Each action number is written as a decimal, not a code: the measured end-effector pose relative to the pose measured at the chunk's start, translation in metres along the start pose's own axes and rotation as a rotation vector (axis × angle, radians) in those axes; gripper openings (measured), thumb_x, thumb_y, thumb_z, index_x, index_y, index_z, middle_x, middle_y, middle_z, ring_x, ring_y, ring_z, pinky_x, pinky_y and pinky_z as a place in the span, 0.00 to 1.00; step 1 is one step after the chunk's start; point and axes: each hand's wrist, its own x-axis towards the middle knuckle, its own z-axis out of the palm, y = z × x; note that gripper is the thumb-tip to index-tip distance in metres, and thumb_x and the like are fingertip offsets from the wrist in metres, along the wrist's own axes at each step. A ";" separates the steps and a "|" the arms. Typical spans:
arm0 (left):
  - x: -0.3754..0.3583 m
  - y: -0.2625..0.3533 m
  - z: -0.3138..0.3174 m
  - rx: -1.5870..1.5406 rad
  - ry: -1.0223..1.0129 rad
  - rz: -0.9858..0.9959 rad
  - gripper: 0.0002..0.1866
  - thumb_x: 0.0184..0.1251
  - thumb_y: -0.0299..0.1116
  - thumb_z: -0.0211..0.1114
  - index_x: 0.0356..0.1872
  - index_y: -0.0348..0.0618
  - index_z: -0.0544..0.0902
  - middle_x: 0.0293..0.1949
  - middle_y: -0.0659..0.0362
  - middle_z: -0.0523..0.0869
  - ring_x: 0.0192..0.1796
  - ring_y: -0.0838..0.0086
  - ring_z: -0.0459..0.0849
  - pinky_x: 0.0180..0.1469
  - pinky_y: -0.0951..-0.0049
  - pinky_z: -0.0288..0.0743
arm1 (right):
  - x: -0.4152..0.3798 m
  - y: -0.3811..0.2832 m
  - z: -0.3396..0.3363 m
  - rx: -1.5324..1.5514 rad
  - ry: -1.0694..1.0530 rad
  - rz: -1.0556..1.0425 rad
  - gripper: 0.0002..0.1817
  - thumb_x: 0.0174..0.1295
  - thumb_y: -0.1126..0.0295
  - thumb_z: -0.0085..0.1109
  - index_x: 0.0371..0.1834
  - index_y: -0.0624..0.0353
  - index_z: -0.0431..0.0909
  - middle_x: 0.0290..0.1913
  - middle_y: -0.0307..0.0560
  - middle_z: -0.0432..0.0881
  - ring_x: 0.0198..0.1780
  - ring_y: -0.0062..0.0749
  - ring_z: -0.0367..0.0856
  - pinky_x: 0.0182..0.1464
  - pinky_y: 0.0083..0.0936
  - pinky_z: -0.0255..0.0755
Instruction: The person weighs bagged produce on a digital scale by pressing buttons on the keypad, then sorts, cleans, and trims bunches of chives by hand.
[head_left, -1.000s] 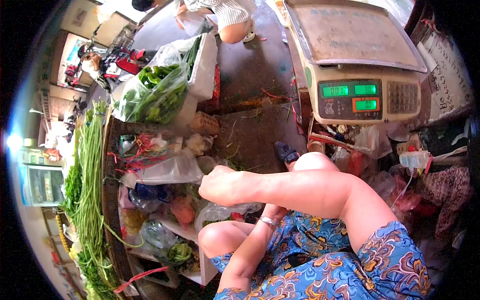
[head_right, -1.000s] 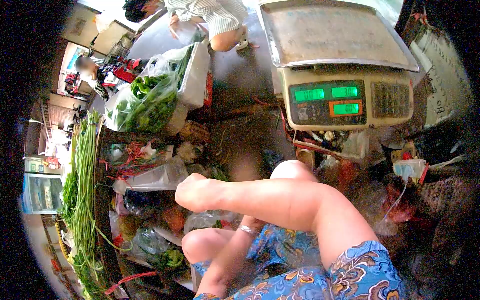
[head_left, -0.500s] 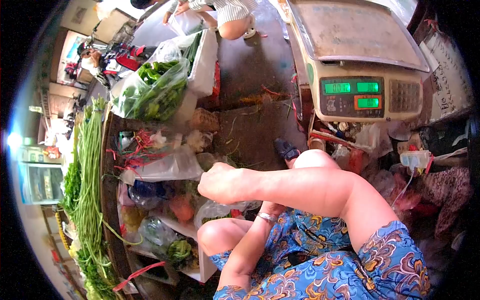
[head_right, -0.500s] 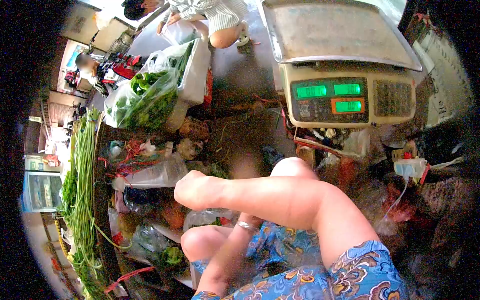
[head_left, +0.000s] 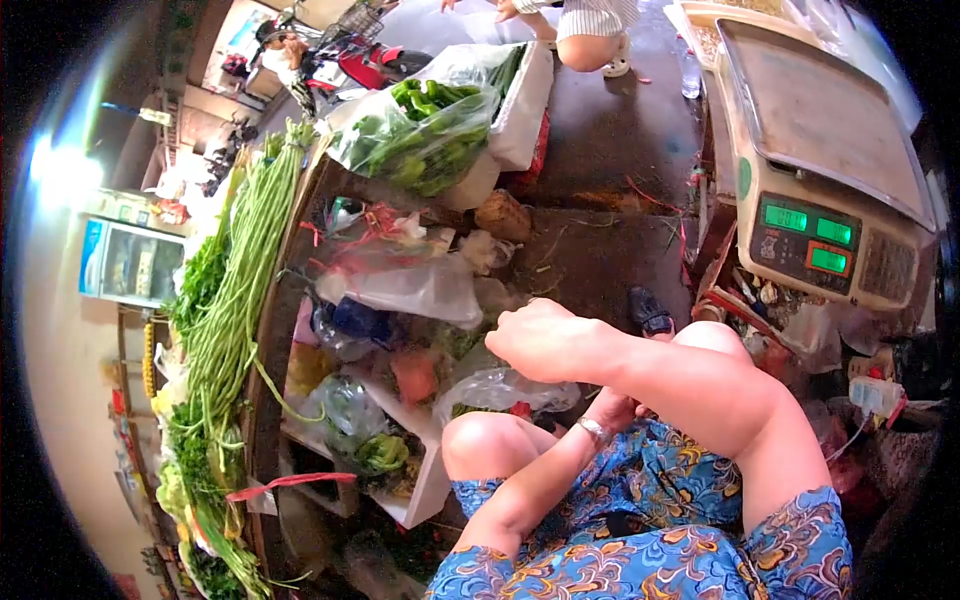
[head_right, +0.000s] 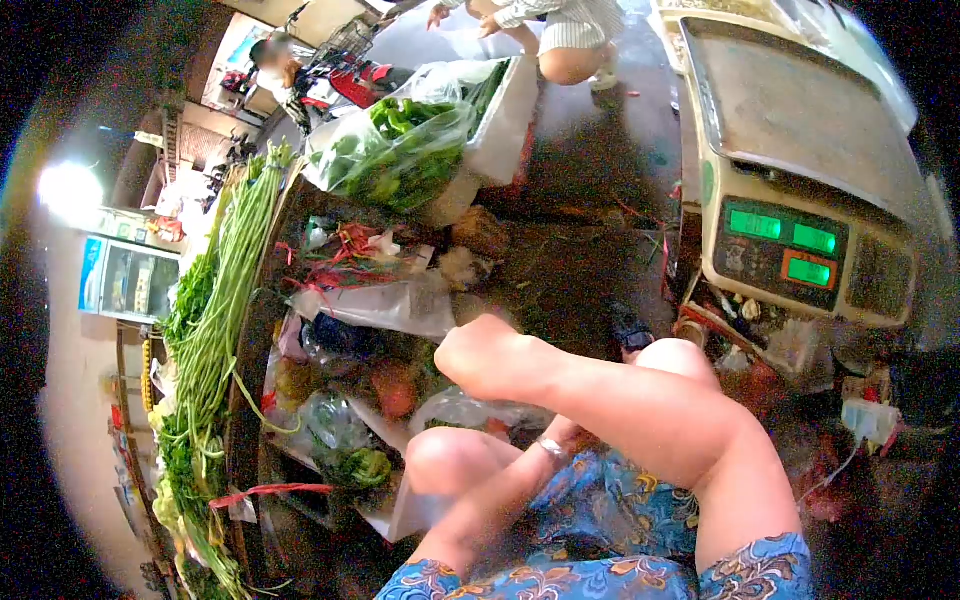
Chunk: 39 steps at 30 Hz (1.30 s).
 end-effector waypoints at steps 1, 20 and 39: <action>0.002 -0.001 0.000 0.011 0.010 0.005 0.07 0.68 0.37 0.59 0.40 0.46 0.78 0.23 0.68 0.78 0.16 0.82 0.68 0.20 0.81 0.59 | 0.000 -0.001 0.001 -0.001 -0.003 -0.007 0.07 0.48 0.77 0.54 0.27 0.63 0.83 0.31 0.57 0.84 0.34 0.48 0.85 0.34 0.39 0.78; 0.015 0.001 -0.002 0.117 0.039 0.001 0.11 0.68 0.43 0.57 0.33 0.48 0.75 0.16 0.69 0.70 0.13 0.84 0.64 0.16 0.83 0.53 | 0.004 0.000 0.003 -0.034 -0.058 0.001 0.08 0.53 0.74 0.54 0.32 0.64 0.81 0.32 0.57 0.83 0.38 0.49 0.84 0.42 0.40 0.77; 0.019 -0.031 -0.015 0.022 0.061 -0.055 0.27 0.61 0.21 0.52 0.63 0.48 0.63 0.21 0.62 0.72 0.17 0.79 0.69 0.15 0.80 0.61 | -0.007 0.029 -0.012 -0.074 -0.042 0.164 0.15 0.55 0.69 0.52 0.44 0.62 0.79 0.38 0.58 0.81 0.46 0.52 0.79 0.49 0.42 0.72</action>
